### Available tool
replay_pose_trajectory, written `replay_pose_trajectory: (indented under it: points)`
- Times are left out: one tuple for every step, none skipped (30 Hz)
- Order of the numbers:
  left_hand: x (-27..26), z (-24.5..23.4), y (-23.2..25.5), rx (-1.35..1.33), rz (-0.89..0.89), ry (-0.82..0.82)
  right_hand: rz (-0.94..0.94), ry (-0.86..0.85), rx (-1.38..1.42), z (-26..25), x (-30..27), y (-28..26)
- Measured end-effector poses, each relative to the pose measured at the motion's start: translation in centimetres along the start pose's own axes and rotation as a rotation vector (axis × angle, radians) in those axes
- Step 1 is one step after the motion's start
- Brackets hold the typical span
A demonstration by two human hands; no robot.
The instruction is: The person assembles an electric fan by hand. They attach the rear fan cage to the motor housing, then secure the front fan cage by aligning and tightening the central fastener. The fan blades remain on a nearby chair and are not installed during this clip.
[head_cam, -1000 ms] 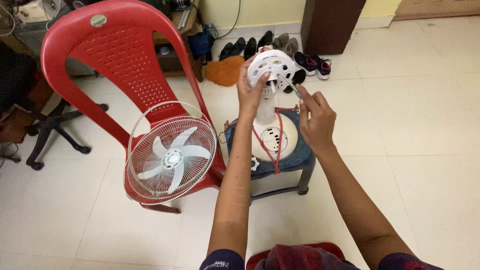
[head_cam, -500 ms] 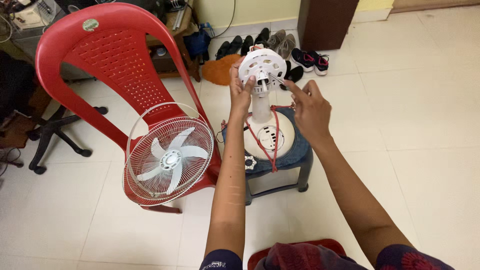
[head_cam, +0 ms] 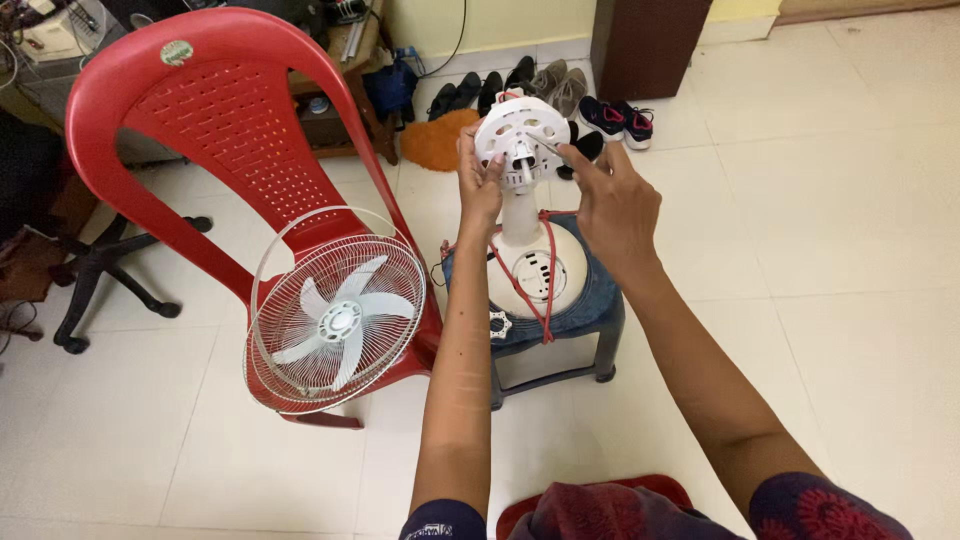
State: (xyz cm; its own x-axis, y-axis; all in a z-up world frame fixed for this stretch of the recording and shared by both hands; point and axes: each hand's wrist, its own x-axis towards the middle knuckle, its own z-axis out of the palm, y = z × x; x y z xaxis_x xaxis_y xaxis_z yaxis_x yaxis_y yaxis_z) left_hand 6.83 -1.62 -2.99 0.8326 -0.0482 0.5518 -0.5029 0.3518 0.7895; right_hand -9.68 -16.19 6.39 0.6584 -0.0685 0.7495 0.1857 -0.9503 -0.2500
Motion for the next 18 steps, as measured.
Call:
replay_pose_trajectory:
  points:
    - [-0.1, -0.1, 0.0, 0.012, 0.002, -0.007, 0.007, -0.005, 0.007, 0.0, -0.1, -0.1]
    - [-0.2, -0.1, 0.0, 0.024, 0.003, -0.014, 0.014, -0.011, 0.014, 0.0, -0.2, -0.1]
    - [0.0, -0.2, 0.2, 0.036, 0.01, -0.018, 0.015, -0.014, 0.022, 0.0, 0.0, -0.2]
    - [0.2, -0.3, 0.3, 0.031, 0.019, -0.021, 0.006, -0.01, 0.004, 0.1, 0.2, -0.3]
    - [0.2, -0.3, 0.3, 0.024, 0.024, -0.029, 0.001, -0.006, -0.017, 0.1, 0.2, -0.3]
    - [0.2, -0.2, 0.3, 0.017, 0.028, -0.037, -0.003, -0.002, -0.038, 0.1, 0.3, -0.3]
    - [0.0, -0.1, 0.2, 0.016, 0.022, -0.035, 0.004, -0.011, -0.044, 0.0, 0.2, -0.1]
    - [-0.1, 0.0, 0.2, 0.015, 0.016, -0.034, 0.011, -0.02, -0.051, 0.0, 0.1, 0.1]
    - [-0.1, -0.1, 0.2, 0.015, 0.014, -0.028, 0.014, -0.029, -0.054, 0.0, 0.3, 0.1]
    - [-0.1, -0.2, 0.2, 0.047, 0.016, -0.028, 0.018, -0.03, -0.059, -0.1, 0.2, 0.1]
    - [0.0, -0.3, 0.3, 0.079, 0.021, -0.024, 0.018, -0.031, -0.063, -0.1, 0.4, 0.1]
    - [0.1, -0.4, 0.4, 0.112, 0.026, -0.02, 0.018, -0.031, -0.066, -0.1, 0.6, 0.1]
    - [0.1, -0.3, 0.3, 0.099, 0.016, -0.015, 0.008, -0.032, -0.059, -0.2, 0.6, 0.2]
    - [0.2, -0.2, 0.3, 0.087, 0.005, -0.011, -0.002, -0.034, -0.052, -0.2, 0.9, 0.3]
    - [0.1, -0.1, 0.2, 0.074, -0.009, -0.007, -0.01, -0.038, -0.045, -0.3, 1.0, 0.3]
    - [0.0, 0.2, 0.1, 0.075, -0.001, -0.012, 0.007, -0.055, -0.049, -0.6, 0.9, 0.5]
    - [0.1, 0.0, 0.2, 0.079, 0.011, -0.012, 0.018, -0.072, -0.048, -0.7, 1.0, 0.4]
    - [0.1, -0.1, 0.3, 0.084, 0.023, -0.013, 0.03, -0.088, -0.047, -0.8, 1.1, 0.2]
